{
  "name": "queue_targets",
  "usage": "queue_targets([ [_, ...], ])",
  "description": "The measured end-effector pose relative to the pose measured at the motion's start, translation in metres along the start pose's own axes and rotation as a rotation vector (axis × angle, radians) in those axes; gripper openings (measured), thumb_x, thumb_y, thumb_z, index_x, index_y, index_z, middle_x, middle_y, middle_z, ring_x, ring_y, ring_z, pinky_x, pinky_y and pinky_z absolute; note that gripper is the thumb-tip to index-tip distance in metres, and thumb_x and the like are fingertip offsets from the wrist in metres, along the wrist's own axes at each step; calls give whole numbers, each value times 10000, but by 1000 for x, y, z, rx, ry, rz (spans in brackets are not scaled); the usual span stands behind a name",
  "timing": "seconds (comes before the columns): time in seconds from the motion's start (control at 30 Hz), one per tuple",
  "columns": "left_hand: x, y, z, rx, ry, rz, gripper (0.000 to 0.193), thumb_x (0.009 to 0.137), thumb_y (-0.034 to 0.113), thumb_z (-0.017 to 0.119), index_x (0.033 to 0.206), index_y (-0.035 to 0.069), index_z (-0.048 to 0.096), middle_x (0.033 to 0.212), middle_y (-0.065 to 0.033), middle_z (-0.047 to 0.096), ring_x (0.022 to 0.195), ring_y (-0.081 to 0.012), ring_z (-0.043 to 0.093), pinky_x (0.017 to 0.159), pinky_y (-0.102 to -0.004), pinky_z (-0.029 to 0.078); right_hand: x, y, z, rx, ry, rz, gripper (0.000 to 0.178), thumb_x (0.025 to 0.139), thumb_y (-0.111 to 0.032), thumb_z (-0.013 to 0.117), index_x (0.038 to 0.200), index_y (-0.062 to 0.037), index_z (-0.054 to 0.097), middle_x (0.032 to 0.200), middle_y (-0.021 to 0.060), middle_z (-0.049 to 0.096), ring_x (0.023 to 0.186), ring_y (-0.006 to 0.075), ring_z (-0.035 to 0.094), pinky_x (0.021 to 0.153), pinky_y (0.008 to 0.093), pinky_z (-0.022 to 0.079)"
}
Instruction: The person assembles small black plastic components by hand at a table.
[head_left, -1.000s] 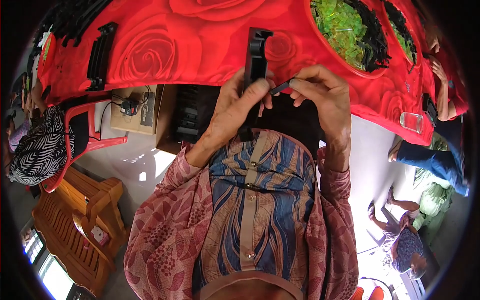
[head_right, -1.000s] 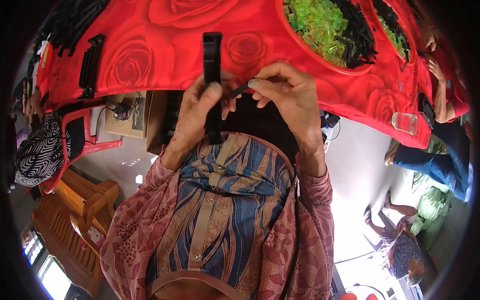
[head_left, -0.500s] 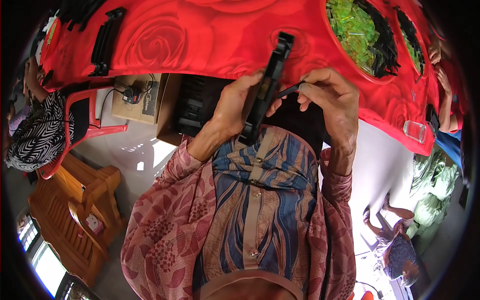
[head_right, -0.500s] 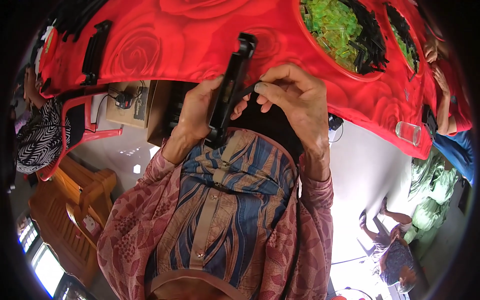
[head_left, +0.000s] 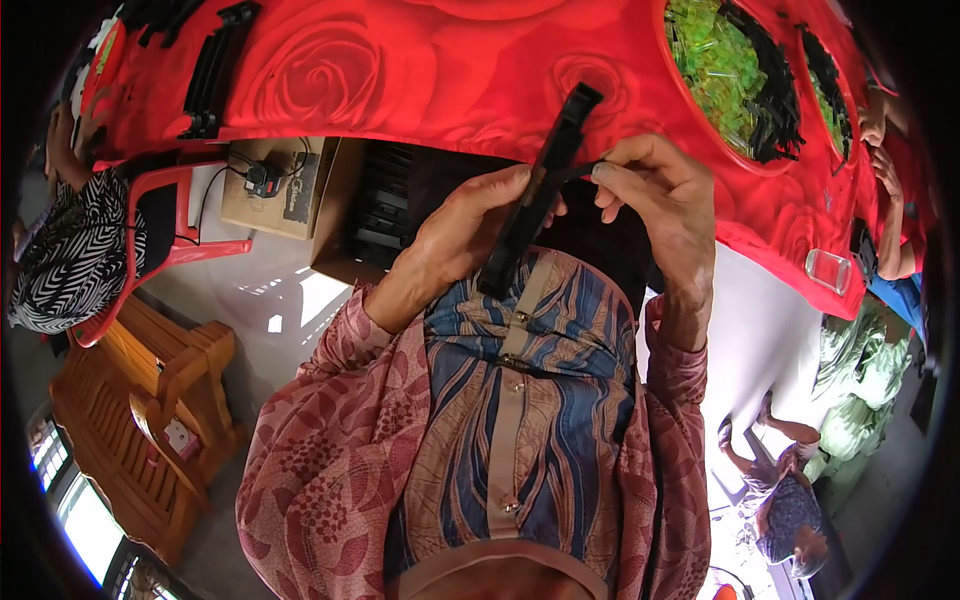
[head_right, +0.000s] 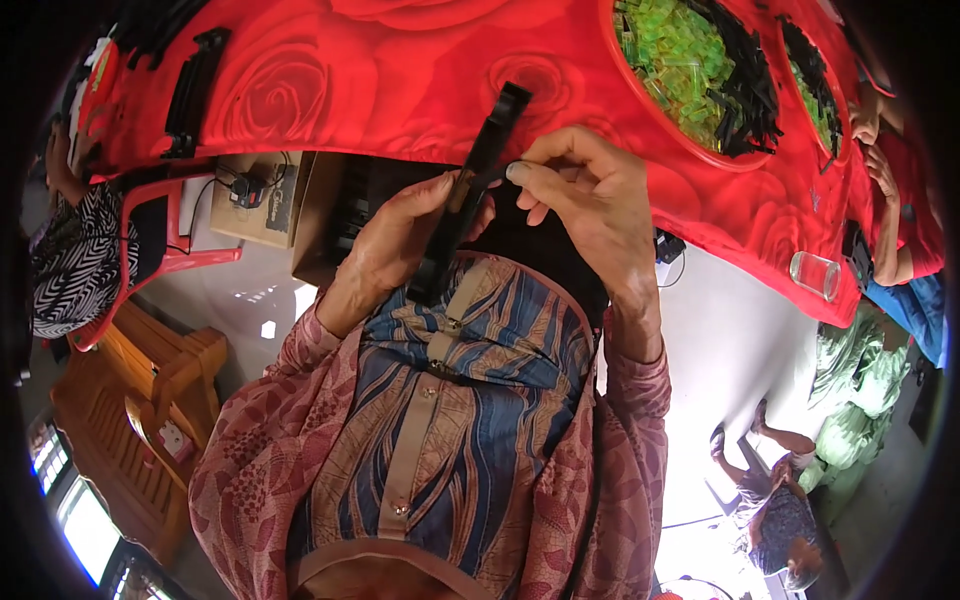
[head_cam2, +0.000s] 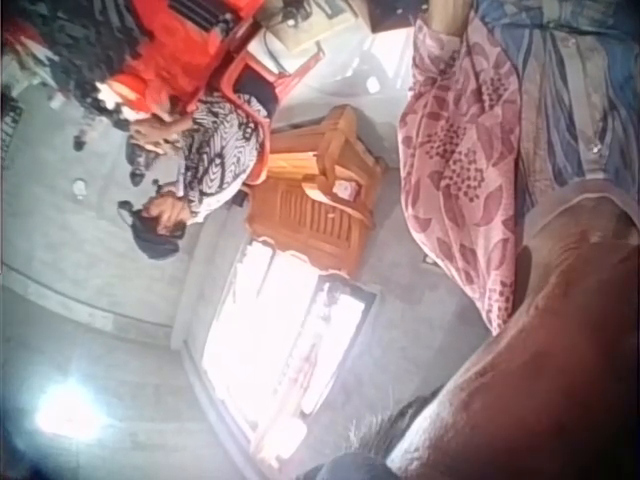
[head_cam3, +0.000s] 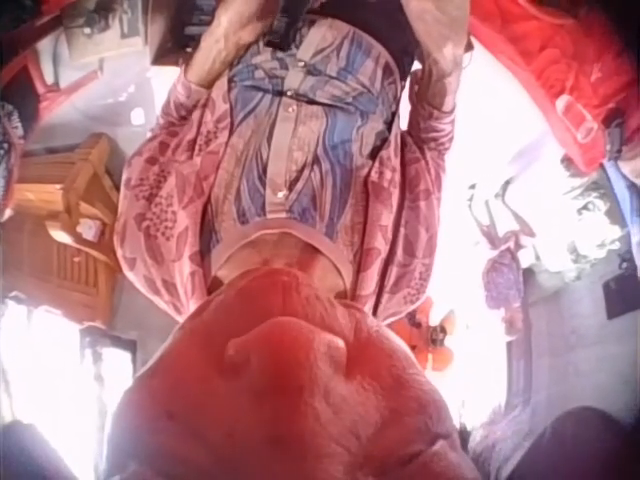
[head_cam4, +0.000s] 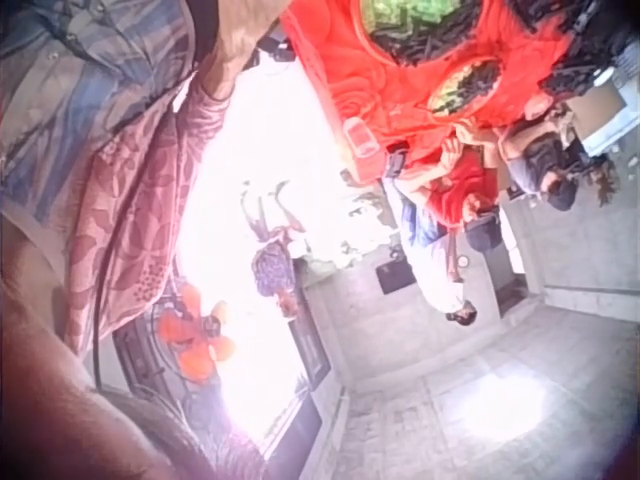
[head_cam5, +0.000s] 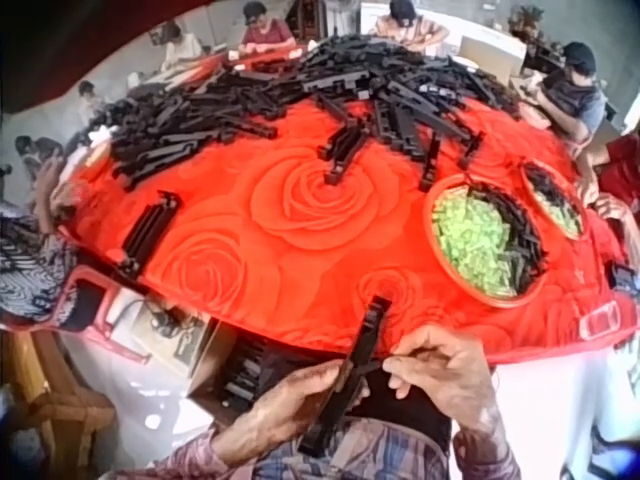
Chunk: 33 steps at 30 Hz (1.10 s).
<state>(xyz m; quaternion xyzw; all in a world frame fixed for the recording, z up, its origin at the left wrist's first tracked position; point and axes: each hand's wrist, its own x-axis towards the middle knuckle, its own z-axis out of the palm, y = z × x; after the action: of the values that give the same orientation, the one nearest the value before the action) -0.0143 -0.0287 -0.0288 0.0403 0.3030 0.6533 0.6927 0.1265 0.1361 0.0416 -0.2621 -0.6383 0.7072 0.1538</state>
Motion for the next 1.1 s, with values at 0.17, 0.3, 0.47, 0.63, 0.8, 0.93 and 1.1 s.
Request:
queue_targets([
  [0.17, -6, 7, 3, -3, -53, 186, 564, 866, 327, 724, 1271, -23, 544, 1062, -146, 651, 968, -221, 623, 882, -336, 491, -8, -11, 4, 199, 123, -138, 93, 857, 73, 645, 946, 70, 617, 789, 120, 651, 630, 159, 628, 548, 263, 510],
  [0.3, -8, 15, 5, 101, -91, 416, 564, 772, 163, 803, 1244, -20, 556, 1072, -156, 651, 1053, -253, 629, 935, -380, 500, -19, -24, 3, 334, 166, -211, 132, 841, 122, 606, 966, 83, 597, 780, 153, 639, 622, 197, 627, 529, 285, 508],
  [0.47, -11, 14, 17, 322, 100, 615, 374, 809, -28, 723, 1163, -28, 602, 1069, -102, 645, 1005, -182, 645, 877, -336, 553, -30, -30, 13, 284, 162, -295, 143, 836, 148, 611, 963, 84, 594, 878, 153, 641, 670, 182, 638, 558, 278, 531],
  [0.63, -9, 6, 22, 446, 154, 611, 452, 796, -91, 672, 1224, -31, 540, 1229, -156, 561, 1050, -248, 636, 867, -347, 561, -27, -18, 25, 181, 187, -175, 118, 857, 85, 654, 966, 84, 607, 832, 125, 646, 654, 139, 621, 567, 239, 511],
  [0.8, 1, 8, 12, 680, -133, 877, 410, 936, 110, 568, 1302, -67, 513, 1297, -193, 527, 1113, -280, 614, 936, -341, 525, -21, -10, 28, 245, 196, -63, 97, 861, 59, 667, 948, 64, 626, 760, 92, 637, 602, 109, 584, 530, 223, 468],
  [0.93, -8, 9, 20, 230, -79, 459, 410, 936, 107, 484, 1304, -67, 531, 1340, -172, 516, 1148, -240, 598, 983, -316, 480, -18, -5, 22, 198, 163, -29, 94, 852, 52, 681, 934, 53, 633, 738, 74, 630, 602, 96, 578, 520, 211, 460],
  [1.1, 0, 10, 18, -24, -135, 315, 375, 957, 155, 542, 1266, -58, 537, 1301, -169, 550, 1103, -229, 621, 943, -292, 506, -16, -3, 22, 69, 154, -24, 82, 858, 33, 687, 925, 30, 642, 730, 36, 627, 607, 63, 568, 515, 193, 445],
])
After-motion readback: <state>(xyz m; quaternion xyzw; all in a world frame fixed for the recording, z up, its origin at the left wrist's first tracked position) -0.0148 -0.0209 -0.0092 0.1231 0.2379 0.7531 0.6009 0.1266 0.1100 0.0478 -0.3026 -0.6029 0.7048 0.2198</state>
